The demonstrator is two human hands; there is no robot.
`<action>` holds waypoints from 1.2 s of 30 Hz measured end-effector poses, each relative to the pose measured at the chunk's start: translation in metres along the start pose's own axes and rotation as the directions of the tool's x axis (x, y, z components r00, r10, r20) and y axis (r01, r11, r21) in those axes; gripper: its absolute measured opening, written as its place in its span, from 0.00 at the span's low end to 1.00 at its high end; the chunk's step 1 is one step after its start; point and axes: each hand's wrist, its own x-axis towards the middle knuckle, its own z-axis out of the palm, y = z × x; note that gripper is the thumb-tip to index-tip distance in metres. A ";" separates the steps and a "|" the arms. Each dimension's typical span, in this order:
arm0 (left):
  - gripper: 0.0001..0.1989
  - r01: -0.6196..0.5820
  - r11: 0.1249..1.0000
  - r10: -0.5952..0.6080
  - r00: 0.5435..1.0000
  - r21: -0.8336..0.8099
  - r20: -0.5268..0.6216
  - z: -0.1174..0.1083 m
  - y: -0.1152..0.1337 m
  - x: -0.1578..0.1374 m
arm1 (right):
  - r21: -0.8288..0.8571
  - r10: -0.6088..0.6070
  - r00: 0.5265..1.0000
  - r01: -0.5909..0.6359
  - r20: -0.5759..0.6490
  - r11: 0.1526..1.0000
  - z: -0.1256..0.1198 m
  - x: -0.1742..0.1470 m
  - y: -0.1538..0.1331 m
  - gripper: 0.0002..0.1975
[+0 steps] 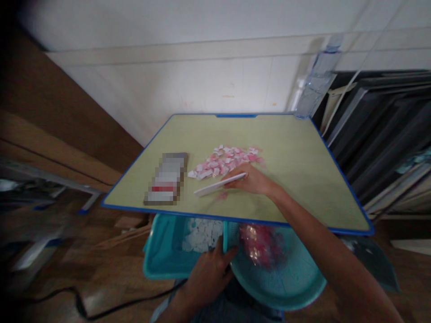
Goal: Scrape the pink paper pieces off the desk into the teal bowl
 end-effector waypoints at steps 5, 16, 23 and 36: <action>0.21 -0.001 1.000 0.001 1.000 0.013 -0.022 0.002 -0.001 0.000 | 0.073 -0.022 0.993 0.013 0.115 0.997 -0.003 0.002 -0.006 0.10; 0.21 0.004 1.000 -0.004 1.000 0.012 -0.009 0.000 0.001 0.000 | 0.198 0.042 0.942 -0.113 0.332 0.974 -0.026 -0.013 -0.009 0.12; 0.22 0.002 1.000 -0.002 0.999 0.023 -0.032 0.006 -0.001 0.001 | 0.208 0.153 0.925 -0.235 0.347 0.950 -0.048 -0.035 -0.010 0.12; 0.20 0.037 0.999 -0.037 0.999 0.028 0.015 -0.005 0.003 0.000 | 0.235 0.341 0.890 -0.417 0.303 0.878 -0.086 -0.106 -0.016 0.23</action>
